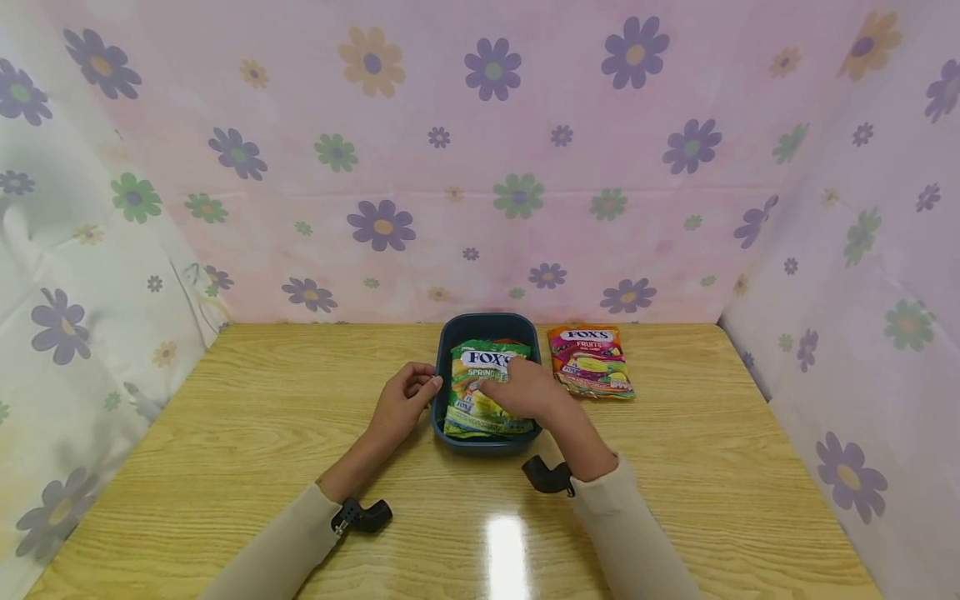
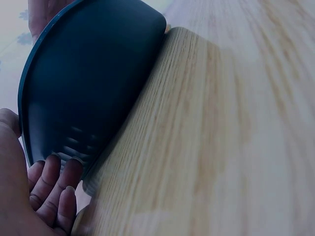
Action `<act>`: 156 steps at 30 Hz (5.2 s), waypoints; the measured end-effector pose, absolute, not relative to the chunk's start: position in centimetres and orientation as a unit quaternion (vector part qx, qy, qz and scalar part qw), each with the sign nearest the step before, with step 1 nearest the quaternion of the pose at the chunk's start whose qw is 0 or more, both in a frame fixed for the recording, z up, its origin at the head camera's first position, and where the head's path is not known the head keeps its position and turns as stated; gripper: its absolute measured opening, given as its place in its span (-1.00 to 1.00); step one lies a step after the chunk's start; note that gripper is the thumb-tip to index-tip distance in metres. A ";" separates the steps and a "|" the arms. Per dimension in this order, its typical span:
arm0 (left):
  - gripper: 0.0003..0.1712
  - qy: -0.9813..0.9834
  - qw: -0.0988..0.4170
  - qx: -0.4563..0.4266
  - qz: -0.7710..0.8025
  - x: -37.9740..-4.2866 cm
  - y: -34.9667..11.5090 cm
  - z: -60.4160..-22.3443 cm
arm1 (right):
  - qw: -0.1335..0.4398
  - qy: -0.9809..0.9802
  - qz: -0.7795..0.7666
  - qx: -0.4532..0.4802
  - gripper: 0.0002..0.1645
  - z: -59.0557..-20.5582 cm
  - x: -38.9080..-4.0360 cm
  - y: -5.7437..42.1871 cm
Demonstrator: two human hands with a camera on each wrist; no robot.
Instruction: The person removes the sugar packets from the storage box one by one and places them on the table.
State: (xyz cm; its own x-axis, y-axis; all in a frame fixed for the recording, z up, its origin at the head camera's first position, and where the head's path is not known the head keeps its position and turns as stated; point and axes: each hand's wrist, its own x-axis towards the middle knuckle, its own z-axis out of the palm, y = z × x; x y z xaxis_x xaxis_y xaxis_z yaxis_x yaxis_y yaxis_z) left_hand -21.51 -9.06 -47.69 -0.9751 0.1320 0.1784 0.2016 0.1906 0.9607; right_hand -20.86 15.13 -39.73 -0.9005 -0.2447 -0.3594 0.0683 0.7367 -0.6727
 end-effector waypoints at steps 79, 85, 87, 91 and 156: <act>-0.66 -0.772 0.023 -0.105 -0.626 -21.7 -9.1 -48.0 | 0.185 0.874 -0.449 -0.019 -0.14 -42.1 -22.3 15.2; -0.66 -0.772 0.022 -0.108 -0.626 -21.4 -9.1 -47.6 | 0.181 0.856 -0.485 -0.006 -0.05 -42.3 -22.5 15.3; -0.65 -0.772 0.022 -0.108 -0.626 -21.4 -9.1 -47.5 | 0.187 0.846 -0.499 -0.002 0.01 -42.3 -22.6 15.4; -0.65 -0.771 0.022 -0.108 -0.627 -21.6 -9.1 -47.6 | 0.191 0.832 -0.520 0.008 0.04 -42.2 -22.7 15.4; -0.70 -0.772 0.026 -0.114 -0.625 -21.5 -9.2 -47.7 | 0.165 0.795 -0.583 -0.018 -0.09 -41.6 -22.9 15.6</act>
State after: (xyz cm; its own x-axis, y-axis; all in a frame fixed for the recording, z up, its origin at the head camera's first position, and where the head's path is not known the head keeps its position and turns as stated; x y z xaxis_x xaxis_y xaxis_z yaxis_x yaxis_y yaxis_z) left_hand -21.47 -9.15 -47.66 -0.9726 0.1442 0.1826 0.2087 0.1938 0.9586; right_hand -22.92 15.56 -41.57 -0.9447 -0.2207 -0.2423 0.1646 0.3200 -0.9330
